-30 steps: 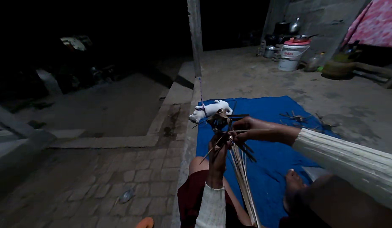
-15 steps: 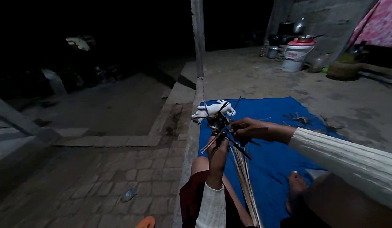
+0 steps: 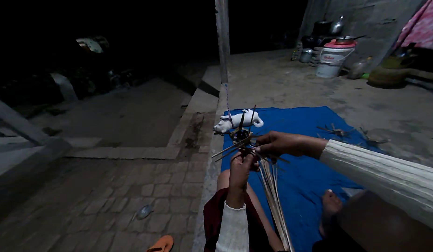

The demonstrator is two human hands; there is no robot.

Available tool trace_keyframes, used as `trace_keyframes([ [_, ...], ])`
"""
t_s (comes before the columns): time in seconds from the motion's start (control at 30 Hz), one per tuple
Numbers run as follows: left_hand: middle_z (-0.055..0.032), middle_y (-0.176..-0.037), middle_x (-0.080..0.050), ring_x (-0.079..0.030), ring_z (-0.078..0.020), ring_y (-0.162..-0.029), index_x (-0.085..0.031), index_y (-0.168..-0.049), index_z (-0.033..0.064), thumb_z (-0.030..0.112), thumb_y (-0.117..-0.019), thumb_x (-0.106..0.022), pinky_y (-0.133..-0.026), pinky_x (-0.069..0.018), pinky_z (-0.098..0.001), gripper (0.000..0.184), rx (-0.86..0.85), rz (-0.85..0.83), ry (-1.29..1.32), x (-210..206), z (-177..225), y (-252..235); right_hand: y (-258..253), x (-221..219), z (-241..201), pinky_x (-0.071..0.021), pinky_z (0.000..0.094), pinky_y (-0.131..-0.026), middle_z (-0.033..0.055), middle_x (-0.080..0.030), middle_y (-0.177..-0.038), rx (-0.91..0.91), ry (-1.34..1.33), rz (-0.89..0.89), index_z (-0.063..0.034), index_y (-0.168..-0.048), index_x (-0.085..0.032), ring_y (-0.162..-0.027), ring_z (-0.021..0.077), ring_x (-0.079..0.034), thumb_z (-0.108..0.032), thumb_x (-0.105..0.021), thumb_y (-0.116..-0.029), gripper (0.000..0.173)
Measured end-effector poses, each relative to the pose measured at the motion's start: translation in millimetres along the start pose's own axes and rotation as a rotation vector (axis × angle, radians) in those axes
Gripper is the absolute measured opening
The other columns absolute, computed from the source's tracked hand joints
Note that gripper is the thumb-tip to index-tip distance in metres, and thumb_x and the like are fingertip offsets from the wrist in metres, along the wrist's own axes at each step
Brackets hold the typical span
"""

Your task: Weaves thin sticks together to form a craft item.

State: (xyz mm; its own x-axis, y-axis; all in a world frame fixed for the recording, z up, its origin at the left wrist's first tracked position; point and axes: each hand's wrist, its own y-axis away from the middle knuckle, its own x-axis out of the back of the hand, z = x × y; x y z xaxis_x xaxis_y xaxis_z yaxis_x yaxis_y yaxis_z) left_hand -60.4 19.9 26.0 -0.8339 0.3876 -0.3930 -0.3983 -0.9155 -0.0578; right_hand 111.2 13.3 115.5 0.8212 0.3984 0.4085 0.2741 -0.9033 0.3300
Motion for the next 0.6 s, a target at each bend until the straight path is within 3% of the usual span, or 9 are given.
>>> trace_keyframes([
  [0.13,-0.0057,-0.085,-0.071,-0.067,-0.0085,-0.066,-0.063,-0.119,-0.006,0.008,-0.1046,-0.053,-0.061,-0.0573,-0.0241,0.023,-0.023,-0.029,-0.285,28.7,23.9,10.0,-0.5,4.8,-0.4,-0.05,0.0209,-0.057,0.0013,-0.057,-0.074,0.04,0.034,0.073,-0.001,-0.1,-0.062,-0.059,0.0061,-0.055,-0.013,-0.051,-0.1072,0.017],
  [0.27,-0.001,-0.083,-0.069,-0.064,-0.0024,-0.064,-0.063,-0.108,-0.0053,0.002,-0.1006,-0.056,-0.058,-0.0543,-0.0177,0.013,-0.382,0.335,-0.351,77.8,41.9,18.8,2.3,8.3,-2.6,-0.0492,0.0196,-0.057,0.0031,-0.057,-0.075,0.045,0.176,0.058,0.0008,-0.101,-0.061,-0.058,0.0057,-0.056,-0.014,-0.052,-0.1071,0.019],
  [0.33,-0.0002,-0.087,-0.069,-0.063,-0.0004,-0.07,-0.065,-0.107,-0.0027,0.004,-0.1008,-0.057,-0.061,-0.052,-0.0153,0.012,-0.436,0.387,-0.407,88.6,47.9,19.0,4.3,7.5,-3.6,-0.0512,0.0206,-0.062,0.0042,-0.059,-0.079,0.087,0.253,0.056,0.002,-0.103,-0.064,-0.063,0.0058,-0.058,-0.012,-0.054,-0.1061,0.017],
  [0.47,0.0029,-0.092,-0.071,-0.062,0.0041,-0.074,-0.066,-0.108,-0.0021,0.002,-0.1026,-0.049,-0.063,-0.0498,-0.0124,0.018,-0.257,0.061,-0.326,69.1,34.5,11.1,6.5,4.0,-5.5,-0.0555,0.0263,-0.07,0.0074,-0.066,-0.085,0.19,0.375,0.066,0.0027,-0.108,-0.069,-0.071,0.0097,-0.063,-0.007,-0.058,-0.1031,0.015],
  [0.6,0.0006,-0.093,-0.067,-0.059,0.0028,-0.077,-0.064,-0.113,-0.0056,0.003,-0.0982,-0.058,-0.07,-0.0498,-0.0155,0.019,-0.163,-0.132,-0.34,43.2,15.8,2.3,7.8,3.2,-0.9,-0.0553,0.0263,-0.07,0.0105,-0.068,-0.087,0.478,0.521,0.056,0.0052,-0.102,-0.069,-0.072,0.0118,-0.064,-0.003,-0.058,-0.1015,0.014],
])
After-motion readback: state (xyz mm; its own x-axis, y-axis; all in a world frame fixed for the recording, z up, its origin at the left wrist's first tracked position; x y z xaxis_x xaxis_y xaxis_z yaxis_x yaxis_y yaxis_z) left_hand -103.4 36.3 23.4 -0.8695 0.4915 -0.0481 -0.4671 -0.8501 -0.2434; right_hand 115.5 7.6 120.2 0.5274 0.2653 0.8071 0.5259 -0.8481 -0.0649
